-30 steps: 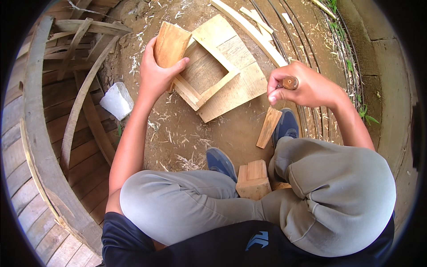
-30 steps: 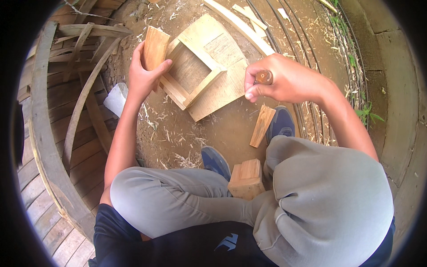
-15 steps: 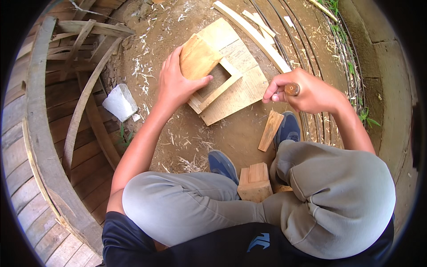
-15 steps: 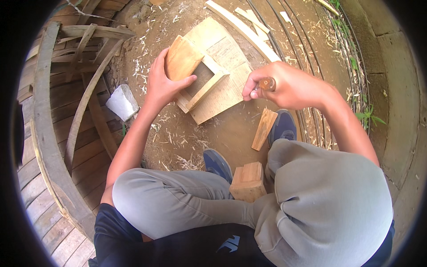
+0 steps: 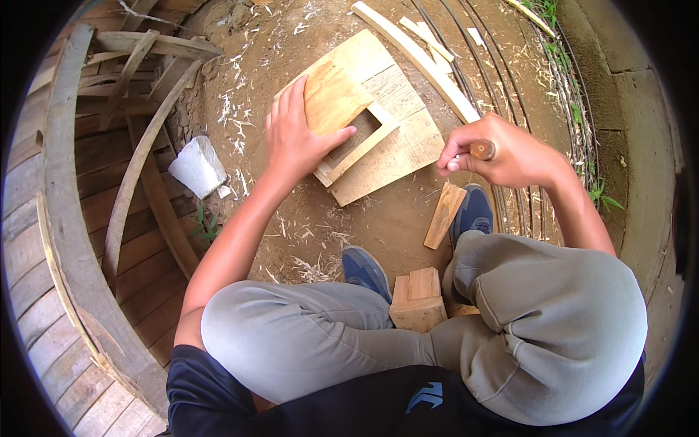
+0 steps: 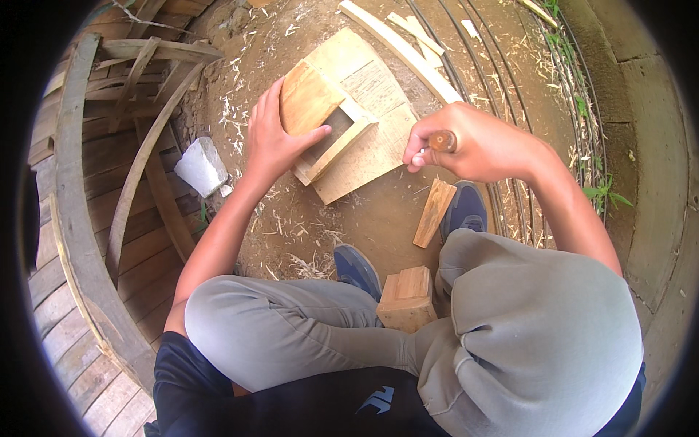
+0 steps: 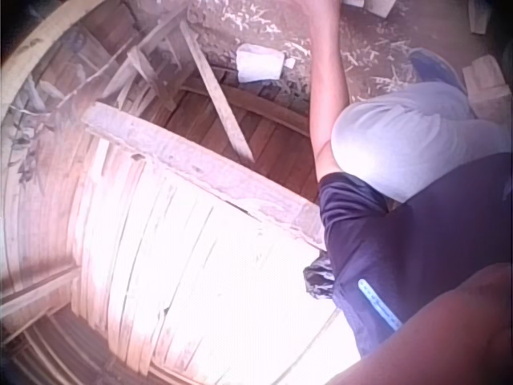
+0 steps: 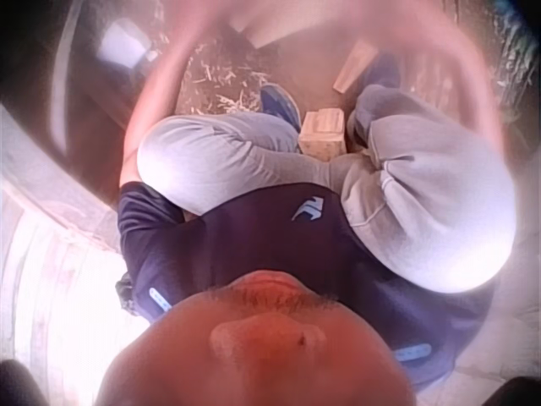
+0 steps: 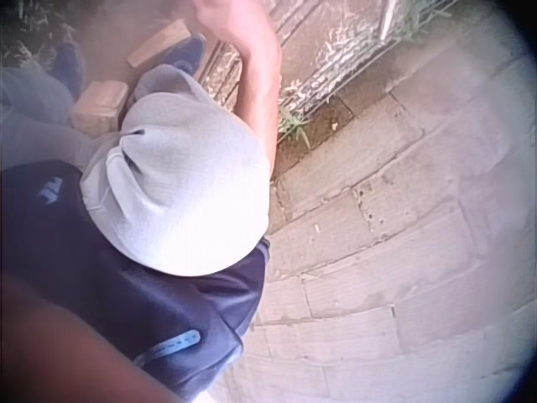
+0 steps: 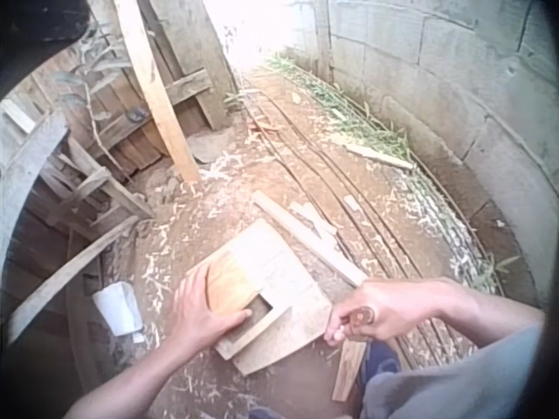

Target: The person assembles a small wooden frame by hammering nails into pre-cut wooden pieces. They position the pieces, insert nails, and strike them with a hammer to secure the joints.

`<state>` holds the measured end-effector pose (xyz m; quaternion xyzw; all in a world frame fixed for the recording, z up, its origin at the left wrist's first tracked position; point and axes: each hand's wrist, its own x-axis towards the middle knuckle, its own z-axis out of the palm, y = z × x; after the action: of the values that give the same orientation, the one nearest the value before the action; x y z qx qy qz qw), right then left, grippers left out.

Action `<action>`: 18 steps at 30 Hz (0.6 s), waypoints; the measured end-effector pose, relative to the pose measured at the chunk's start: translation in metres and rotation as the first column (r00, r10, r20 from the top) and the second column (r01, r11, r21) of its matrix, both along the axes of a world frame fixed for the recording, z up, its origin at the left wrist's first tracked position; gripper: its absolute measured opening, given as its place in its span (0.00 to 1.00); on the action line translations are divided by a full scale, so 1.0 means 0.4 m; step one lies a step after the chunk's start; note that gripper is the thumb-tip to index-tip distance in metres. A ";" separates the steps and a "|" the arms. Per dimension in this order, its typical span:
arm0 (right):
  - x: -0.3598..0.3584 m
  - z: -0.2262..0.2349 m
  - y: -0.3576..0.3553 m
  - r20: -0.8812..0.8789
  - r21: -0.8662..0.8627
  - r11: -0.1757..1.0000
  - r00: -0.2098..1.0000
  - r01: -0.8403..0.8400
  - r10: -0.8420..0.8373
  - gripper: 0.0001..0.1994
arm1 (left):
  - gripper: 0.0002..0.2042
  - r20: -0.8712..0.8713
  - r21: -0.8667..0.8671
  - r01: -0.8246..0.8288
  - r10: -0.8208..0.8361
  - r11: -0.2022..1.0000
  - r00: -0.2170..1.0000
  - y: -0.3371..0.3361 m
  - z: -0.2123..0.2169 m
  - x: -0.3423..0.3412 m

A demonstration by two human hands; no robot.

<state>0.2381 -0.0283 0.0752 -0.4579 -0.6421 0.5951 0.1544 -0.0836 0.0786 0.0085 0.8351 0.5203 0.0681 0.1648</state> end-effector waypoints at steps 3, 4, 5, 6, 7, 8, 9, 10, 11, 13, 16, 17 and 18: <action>-0.001 0.000 0.000 -0.036 -0.005 1.000 0.999 0.000 -0.001 0.05 | 0.57 -0.010 0.050 0.004 -0.003 0.999 1.000 -0.002 -0.014 -0.005; -0.002 0.001 0.000 -0.035 -0.008 1.000 0.999 0.003 -0.003 0.05 | 0.57 -0.016 0.048 -0.002 0.003 0.999 1.000 -0.002 -0.015 -0.004; -0.004 0.004 0.001 -0.036 -0.011 1.000 0.999 0.005 -0.005 0.05 | 0.56 -0.022 0.047 -0.008 0.009 0.999 1.000 -0.001 -0.016 -0.003; -0.004 0.006 0.001 -0.034 -0.014 1.000 0.999 0.008 -0.008 0.05 | 0.56 -0.027 0.046 -0.013 0.014 0.999 1.000 -0.001 -0.016 -0.001; -0.003 0.005 0.001 -0.037 -0.018 1.000 0.999 0.008 -0.008 0.05 | 0.56 -0.023 0.051 -0.014 0.015 0.999 1.000 -0.001 -0.018 0.000; -0.001 0.005 0.001 -0.039 -0.022 1.000 0.999 0.007 -0.008 0.05 | 0.55 -0.020 0.055 -0.015 0.016 0.998 1.000 -0.001 -0.020 0.000; 0.000 0.003 0.001 -0.043 -0.025 1.000 0.999 0.007 -0.008 0.05 | 0.55 -0.018 0.061 -0.017 0.018 0.998 1.000 -0.001 -0.021 0.000; 0.002 0.002 0.002 -0.044 -0.005 1.000 0.999 0.006 -0.006 0.05 | 0.55 -0.012 0.058 -0.022 0.023 0.998 1.000 -0.001 -0.021 0.000; 0.004 0.001 0.002 -0.044 0.016 1.000 0.999 0.005 -0.005 0.05 | 0.54 -0.007 0.056 -0.028 0.028 0.998 1.000 -0.001 -0.021 0.000; 0.007 0.001 0.002 -0.041 0.035 0.999 0.999 0.007 -0.006 0.05 | 0.54 0.011 0.053 -0.033 0.033 0.998 0.999 -0.001 -0.023 -0.001; 0.008 0.006 0.004 -0.036 0.043 0.999 0.999 0.014 -0.013 0.05 | 0.53 0.034 0.055 -0.036 0.034 0.998 0.999 -0.001 -0.024 -0.006; 0.009 0.008 0.004 -0.034 0.052 0.999 0.999 0.017 -0.015 0.05 | 0.53 0.037 0.055 -0.038 0.035 0.998 0.999 -0.001 -0.024 -0.006; 0.010 0.009 0.004 -0.031 0.060 0.998 0.999 0.019 -0.017 0.05 | 0.53 0.041 0.055 -0.039 0.037 0.998 0.998 -0.001 -0.025 -0.006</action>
<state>0.2420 -0.0268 0.0786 -0.4497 -0.6531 0.5811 0.1833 -0.0860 0.0784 -0.0014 0.8279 0.5305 0.1025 0.1504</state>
